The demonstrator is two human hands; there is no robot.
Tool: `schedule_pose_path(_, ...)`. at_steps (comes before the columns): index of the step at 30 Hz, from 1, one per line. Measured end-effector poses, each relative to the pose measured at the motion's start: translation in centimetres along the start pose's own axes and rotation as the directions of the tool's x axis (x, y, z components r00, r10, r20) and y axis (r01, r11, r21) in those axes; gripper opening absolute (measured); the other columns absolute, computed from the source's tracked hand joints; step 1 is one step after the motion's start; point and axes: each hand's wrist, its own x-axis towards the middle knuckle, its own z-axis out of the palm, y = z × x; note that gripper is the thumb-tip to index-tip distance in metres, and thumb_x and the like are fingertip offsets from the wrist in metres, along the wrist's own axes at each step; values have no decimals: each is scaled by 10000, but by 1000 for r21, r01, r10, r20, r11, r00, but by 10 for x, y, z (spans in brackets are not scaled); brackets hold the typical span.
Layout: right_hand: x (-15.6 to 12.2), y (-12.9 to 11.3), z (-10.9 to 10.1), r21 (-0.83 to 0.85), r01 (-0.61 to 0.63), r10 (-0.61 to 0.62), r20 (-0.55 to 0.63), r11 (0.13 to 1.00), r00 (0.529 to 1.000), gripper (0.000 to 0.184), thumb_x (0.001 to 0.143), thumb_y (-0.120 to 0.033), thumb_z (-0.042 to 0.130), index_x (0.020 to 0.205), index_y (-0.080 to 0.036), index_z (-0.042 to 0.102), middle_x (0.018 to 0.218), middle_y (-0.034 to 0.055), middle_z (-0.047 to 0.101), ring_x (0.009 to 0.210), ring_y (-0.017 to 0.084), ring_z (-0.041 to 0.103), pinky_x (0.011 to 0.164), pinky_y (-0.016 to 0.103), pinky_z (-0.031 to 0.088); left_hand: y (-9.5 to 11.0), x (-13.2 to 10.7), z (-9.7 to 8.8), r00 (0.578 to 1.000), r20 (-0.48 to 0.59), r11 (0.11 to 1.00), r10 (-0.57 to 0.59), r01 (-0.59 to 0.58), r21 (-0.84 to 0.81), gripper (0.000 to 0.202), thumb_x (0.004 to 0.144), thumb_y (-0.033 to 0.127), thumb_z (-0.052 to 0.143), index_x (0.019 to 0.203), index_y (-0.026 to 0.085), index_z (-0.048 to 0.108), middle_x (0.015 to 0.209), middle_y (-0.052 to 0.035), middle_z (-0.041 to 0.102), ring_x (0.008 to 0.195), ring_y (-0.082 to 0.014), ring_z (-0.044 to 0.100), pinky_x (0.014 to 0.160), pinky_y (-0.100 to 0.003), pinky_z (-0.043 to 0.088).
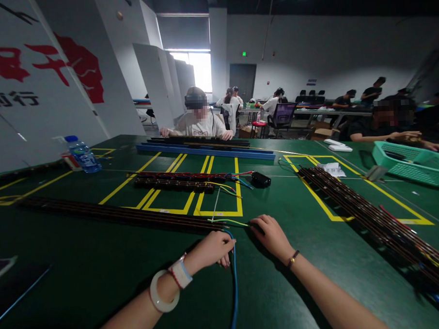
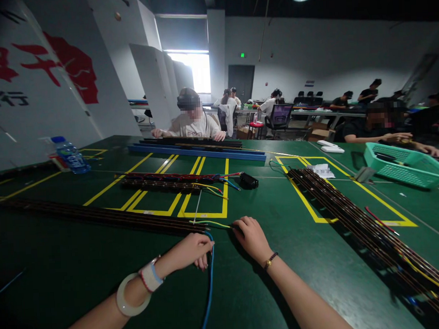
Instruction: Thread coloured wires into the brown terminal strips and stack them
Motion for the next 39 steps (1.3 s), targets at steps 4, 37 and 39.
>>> schedule_pose_path(4, 1, -6, -6, 43, -25, 25, -3, 999, 1000, 201, 910, -290, 484, 1055, -200, 591, 978, 64, 583, 909, 177, 529, 822, 314, 428, 2, -7, -7, 972, -180, 985, 154, -136, 108, 451, 875, 519, 354, 716, 144, 547, 580, -20, 580, 487, -113, 554, 488, -209, 397)
schedule_pose_path(37, 48, 18, -6, -63, -21, 30, 137, 998, 990, 327, 892, -421, 486, 1134, -226, 590, 1096, 62, 573, 860, 157, 601, 692, 256, 466, -33, -19, -26, 611, -468, 736, 639, -309, 602, 327, 900, 298, 395, 627, 188, 537, 639, -54, 518, 657, -153, 448, 667, -287, 298)
schedule_pose_path(39, 40, 57, -20, -55, -38, 45, 128, 998, 991, 356, 890, -435, 474, 1149, -219, 586, 1104, 73, 568, 886, 169, 598, 741, 278, 480, -33, -19, -27, 611, -465, 732, 640, -301, 612, 315, 901, 291, 391, 655, 188, 559, 674, -63, 544, 696, -163, 461, 683, -293, 312)
